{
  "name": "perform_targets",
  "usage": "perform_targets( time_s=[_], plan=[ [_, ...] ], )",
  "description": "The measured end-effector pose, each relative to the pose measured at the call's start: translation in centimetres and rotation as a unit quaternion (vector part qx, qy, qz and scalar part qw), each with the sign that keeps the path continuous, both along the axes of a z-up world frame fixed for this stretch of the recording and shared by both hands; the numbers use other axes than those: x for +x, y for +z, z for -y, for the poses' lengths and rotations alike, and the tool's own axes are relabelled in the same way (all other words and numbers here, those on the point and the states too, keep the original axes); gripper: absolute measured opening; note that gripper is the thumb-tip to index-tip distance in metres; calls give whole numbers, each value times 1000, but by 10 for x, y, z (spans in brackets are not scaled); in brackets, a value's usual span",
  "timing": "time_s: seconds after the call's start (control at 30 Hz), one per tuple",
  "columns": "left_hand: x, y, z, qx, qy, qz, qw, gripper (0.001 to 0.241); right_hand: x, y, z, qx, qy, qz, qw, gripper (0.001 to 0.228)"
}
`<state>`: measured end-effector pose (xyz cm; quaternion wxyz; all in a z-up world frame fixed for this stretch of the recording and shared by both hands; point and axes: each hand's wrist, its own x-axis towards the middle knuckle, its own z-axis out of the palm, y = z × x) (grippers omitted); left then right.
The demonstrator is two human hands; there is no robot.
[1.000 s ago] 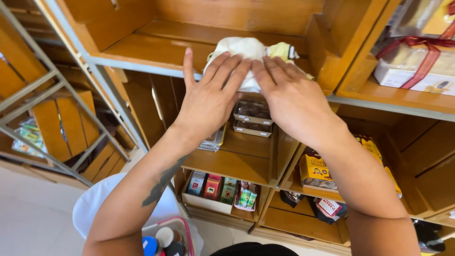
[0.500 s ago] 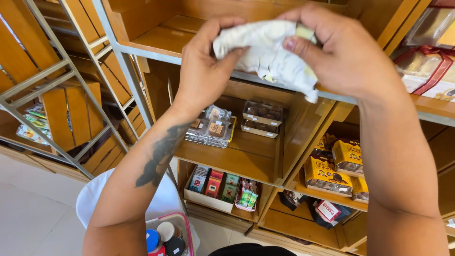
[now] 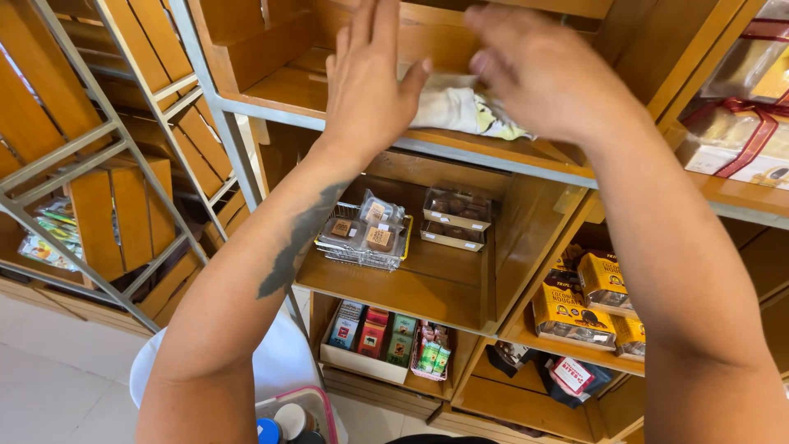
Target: Wiping jars of food products with a cloth and placing them on grocery store shelves.
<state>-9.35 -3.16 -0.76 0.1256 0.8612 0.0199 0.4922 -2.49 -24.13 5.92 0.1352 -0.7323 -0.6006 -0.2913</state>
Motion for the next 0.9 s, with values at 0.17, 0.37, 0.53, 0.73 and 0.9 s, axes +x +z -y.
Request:
perform_targets(
  time_s=[0.17,0.37,0.53,0.73,0.9],
  plan=[
    [-24,1,0,50,-154,-115,980,65,10,-36,-38,-264,-103,-177,942,51],
    [-45,-12,-38,93,-119,-133,980,70,-8,-28,-91,-259,-76,-205,941,38],
    [-52,-19,-81,89,-49,-130,986,73,-13,-23,-148,-289,-77,-212,930,43],
    [-39,-35,-118,72,30,-97,992,71,-9,-20,-201,-292,-51,-207,932,43],
    [-27,-42,-118,95,83,-63,990,68,9,-27,-205,-304,-49,-194,931,32]
  ],
)
